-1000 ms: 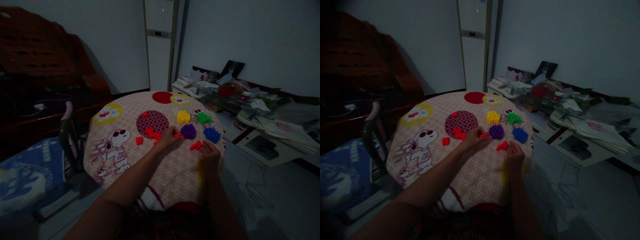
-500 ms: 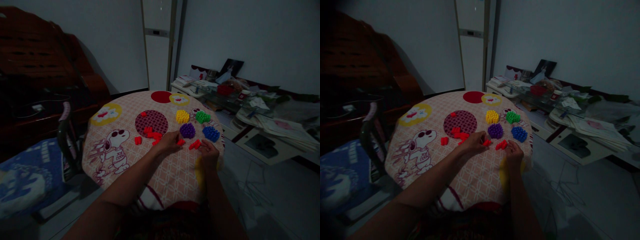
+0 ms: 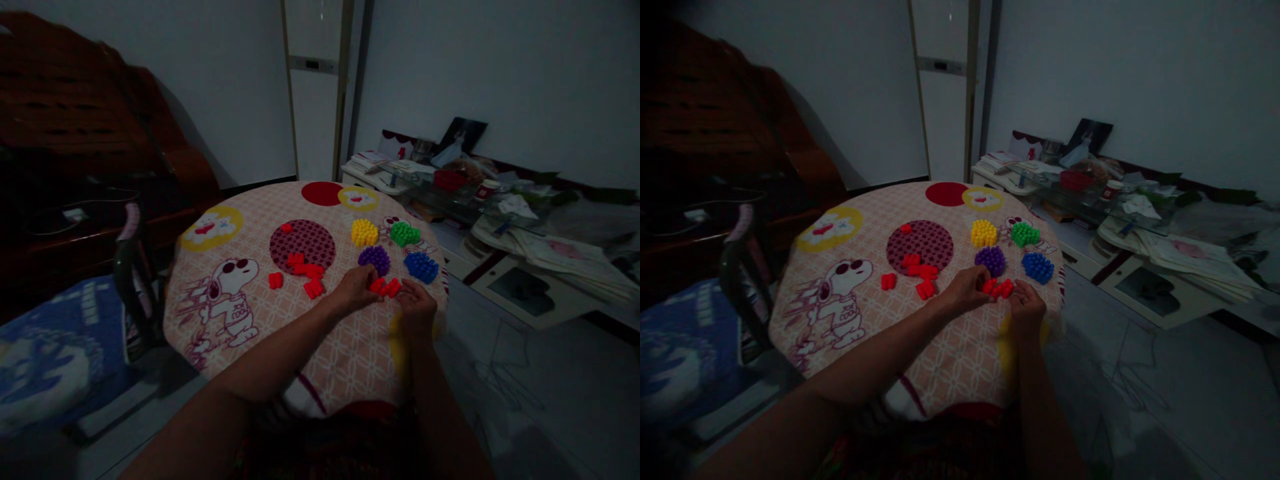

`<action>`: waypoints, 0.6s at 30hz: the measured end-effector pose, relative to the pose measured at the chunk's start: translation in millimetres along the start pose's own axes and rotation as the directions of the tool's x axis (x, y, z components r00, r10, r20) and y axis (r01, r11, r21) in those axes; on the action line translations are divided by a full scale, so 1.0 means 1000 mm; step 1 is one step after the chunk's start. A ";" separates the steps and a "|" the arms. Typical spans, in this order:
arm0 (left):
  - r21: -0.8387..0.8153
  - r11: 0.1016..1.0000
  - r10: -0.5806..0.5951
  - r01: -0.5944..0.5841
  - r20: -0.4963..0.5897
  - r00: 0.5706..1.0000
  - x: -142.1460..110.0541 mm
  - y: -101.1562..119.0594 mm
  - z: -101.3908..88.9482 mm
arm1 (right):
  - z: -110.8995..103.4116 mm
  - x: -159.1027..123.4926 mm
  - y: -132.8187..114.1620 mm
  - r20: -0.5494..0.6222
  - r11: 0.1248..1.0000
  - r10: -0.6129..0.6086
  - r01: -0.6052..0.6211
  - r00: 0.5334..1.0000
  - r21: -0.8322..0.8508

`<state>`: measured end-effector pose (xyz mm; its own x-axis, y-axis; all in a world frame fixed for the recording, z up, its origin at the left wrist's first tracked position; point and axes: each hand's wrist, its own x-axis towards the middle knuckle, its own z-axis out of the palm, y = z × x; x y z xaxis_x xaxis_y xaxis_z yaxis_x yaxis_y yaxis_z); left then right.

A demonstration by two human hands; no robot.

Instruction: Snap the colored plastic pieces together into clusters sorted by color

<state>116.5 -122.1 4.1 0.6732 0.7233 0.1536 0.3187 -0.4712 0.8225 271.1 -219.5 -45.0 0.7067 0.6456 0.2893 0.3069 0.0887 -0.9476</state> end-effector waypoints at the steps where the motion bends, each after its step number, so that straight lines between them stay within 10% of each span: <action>1: -0.014 1.000 0.003 -0.003 0.010 1.000 0.001 -0.003 0.002 | 0.000 0.000 0.001 -0.004 1.000 -0.004 0.004 1.000 -0.003; 12: -0.043 0.996 0.076 -0.073 0.070 0.995 0.002 -0.010 0.011 | 0.000 -0.003 -0.004 0.000 1.000 -0.014 0.014 1.000 0.001; 18: 0.172 0.979 0.114 -0.110 -0.018 0.993 0.000 -0.006 -0.029 | -0.001 -0.003 -0.004 -0.015 0.999 0.027 -0.026 1.000 0.032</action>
<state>95.4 -104.7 14.7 0.6933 0.6736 0.2562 0.3532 -0.6275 0.6939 268.0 -222.5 -41.9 0.7242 0.6363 0.2658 0.2673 0.0963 -0.9588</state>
